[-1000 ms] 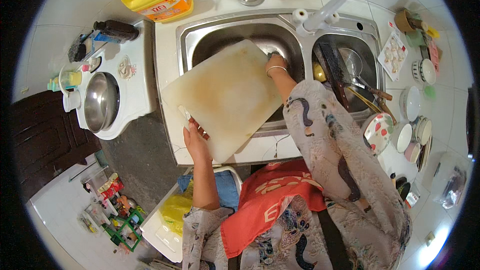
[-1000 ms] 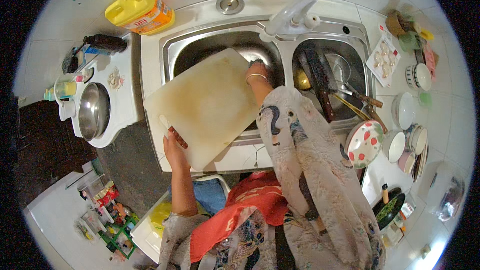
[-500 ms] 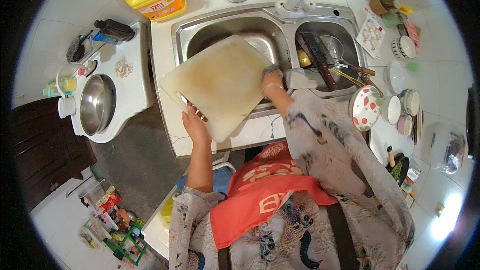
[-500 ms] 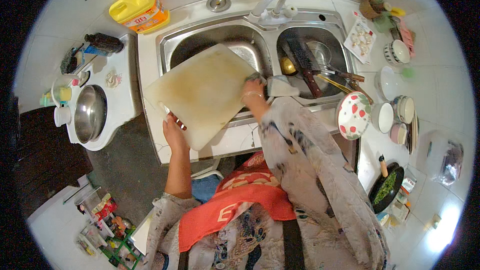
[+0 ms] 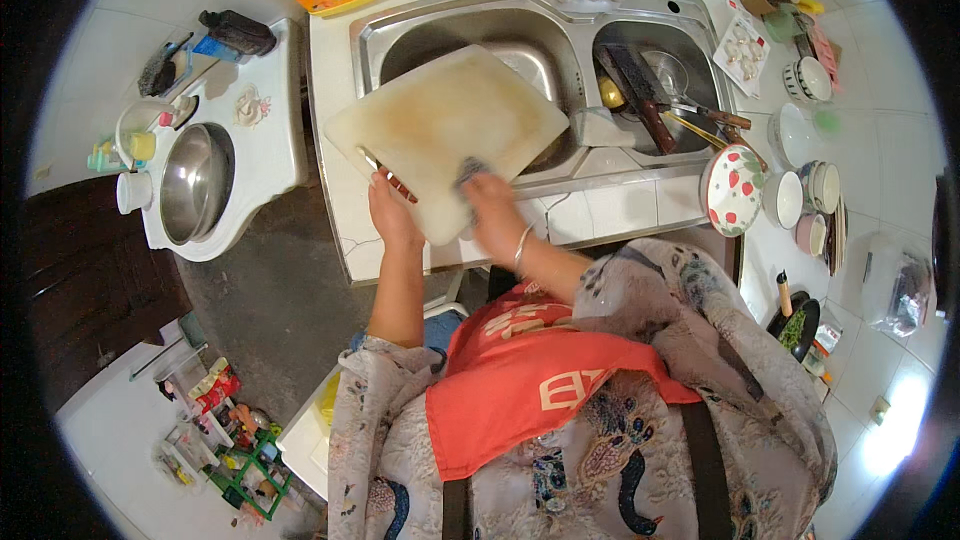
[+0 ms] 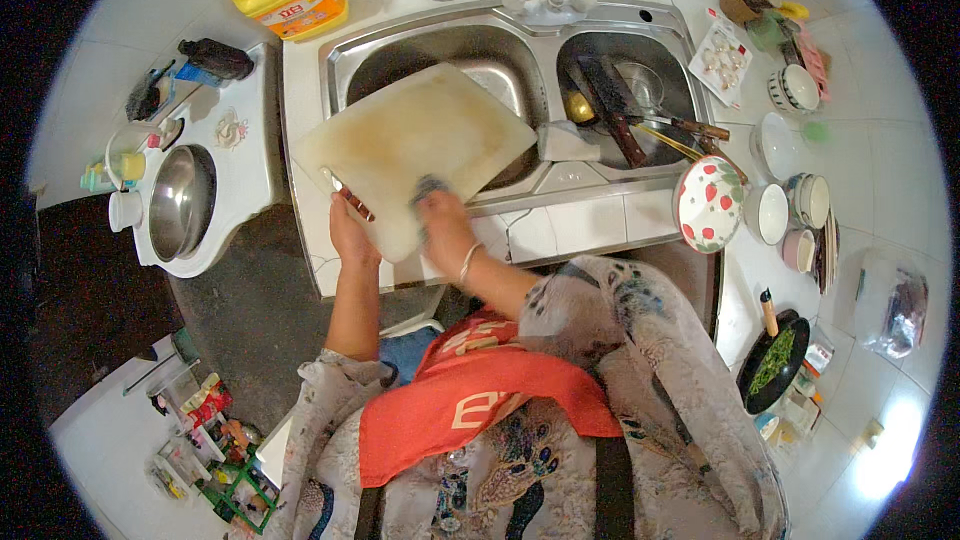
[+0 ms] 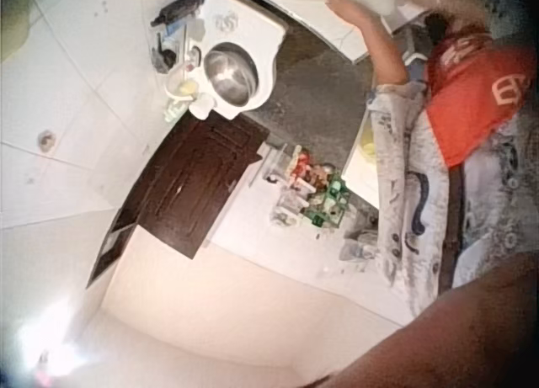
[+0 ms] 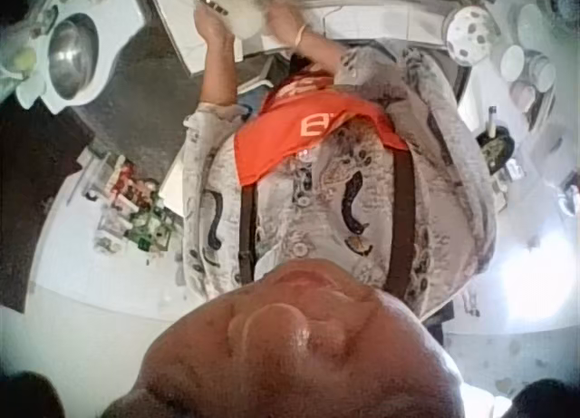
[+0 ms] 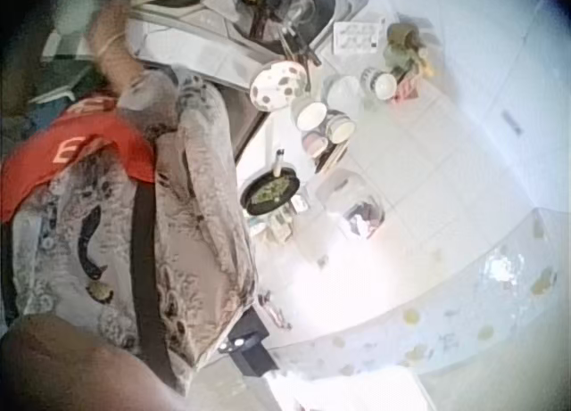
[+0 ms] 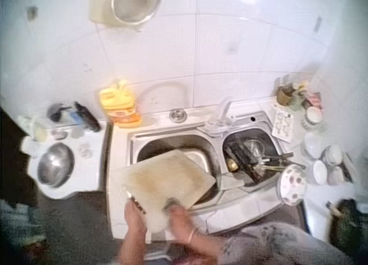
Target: The person washes a bowl, a knife, and a cutting board in the sink using a sponge and running water. They then place the knife in a holder and stir food cooking in a pan on the stove.
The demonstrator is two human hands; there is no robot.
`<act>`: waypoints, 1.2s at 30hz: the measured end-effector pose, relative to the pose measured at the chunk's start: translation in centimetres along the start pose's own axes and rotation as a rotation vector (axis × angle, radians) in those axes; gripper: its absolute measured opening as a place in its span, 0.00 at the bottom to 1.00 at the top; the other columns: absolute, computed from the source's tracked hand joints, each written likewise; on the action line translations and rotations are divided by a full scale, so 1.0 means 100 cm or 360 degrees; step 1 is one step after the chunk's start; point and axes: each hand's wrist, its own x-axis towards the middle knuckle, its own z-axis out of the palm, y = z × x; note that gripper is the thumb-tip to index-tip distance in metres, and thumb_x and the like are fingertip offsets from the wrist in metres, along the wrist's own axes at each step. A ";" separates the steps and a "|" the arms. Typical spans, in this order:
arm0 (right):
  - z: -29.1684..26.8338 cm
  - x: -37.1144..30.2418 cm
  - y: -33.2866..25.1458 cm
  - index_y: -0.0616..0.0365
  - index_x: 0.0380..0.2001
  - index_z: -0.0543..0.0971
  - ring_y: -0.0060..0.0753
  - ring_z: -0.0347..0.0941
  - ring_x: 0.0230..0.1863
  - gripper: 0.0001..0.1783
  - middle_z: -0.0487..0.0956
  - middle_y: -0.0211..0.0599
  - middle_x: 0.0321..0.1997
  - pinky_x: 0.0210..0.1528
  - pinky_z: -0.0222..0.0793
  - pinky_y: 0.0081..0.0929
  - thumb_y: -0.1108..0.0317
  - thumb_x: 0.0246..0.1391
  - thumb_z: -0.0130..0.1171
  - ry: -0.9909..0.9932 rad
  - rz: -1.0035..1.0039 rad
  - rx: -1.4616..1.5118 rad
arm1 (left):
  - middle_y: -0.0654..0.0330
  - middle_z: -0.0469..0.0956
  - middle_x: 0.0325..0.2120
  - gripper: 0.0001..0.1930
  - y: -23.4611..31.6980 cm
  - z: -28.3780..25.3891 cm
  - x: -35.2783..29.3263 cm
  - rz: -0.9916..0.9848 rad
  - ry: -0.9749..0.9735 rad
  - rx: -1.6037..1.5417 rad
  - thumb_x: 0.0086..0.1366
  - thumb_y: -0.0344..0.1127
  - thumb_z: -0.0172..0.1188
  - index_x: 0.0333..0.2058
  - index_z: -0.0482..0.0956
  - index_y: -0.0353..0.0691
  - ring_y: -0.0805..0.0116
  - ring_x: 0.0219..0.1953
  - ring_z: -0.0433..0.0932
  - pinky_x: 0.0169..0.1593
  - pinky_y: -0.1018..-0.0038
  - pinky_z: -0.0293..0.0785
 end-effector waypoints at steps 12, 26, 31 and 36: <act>0.027 0.041 0.032 0.59 0.42 0.75 0.51 0.61 0.54 0.23 0.69 0.49 0.50 0.57 0.56 0.40 0.75 0.36 0.58 0.0126 -0.0081 0.0086 | 0.57 0.69 0.44 0.27 -0.004 -0.009 0.010 -0.0083 -0.0076 -0.0197 0.68 0.55 0.28 0.55 0.61 0.43 0.65 0.44 0.68 0.48 0.68 0.64; 0.030 0.087 -0.002 0.61 0.38 0.75 0.47 0.65 0.51 0.20 0.74 0.46 0.44 0.57 0.56 0.36 0.80 0.36 0.52 0.0110 -0.0464 0.0242 | 0.60 0.68 0.48 0.27 0.003 -0.003 0.002 -0.0115 -0.0008 -0.0072 0.68 0.55 0.26 0.55 0.62 0.47 0.67 0.47 0.66 0.50 0.69 0.63; 0.029 0.197 0.096 0.60 0.40 0.77 0.46 0.71 0.46 0.18 0.74 0.49 0.44 0.51 0.65 0.34 0.75 0.40 0.52 0.0114 0.0069 -0.0170 | 0.62 0.70 0.44 0.27 0.008 0.001 0.000 -0.0111 0.0067 0.0069 0.69 0.53 0.25 0.57 0.60 0.45 0.74 0.36 0.68 0.36 0.77 0.63; 0.009 0.217 0.111 0.58 0.40 0.76 0.47 0.68 0.49 0.18 0.73 0.48 0.47 0.54 0.62 0.35 0.72 0.40 0.56 -0.0028 0.0200 0.0099 | 0.60 0.70 0.44 0.26 0.015 0.011 0.000 -0.0098 0.0187 0.0100 0.69 0.52 0.26 0.58 0.59 0.45 0.74 0.36 0.68 0.35 0.77 0.64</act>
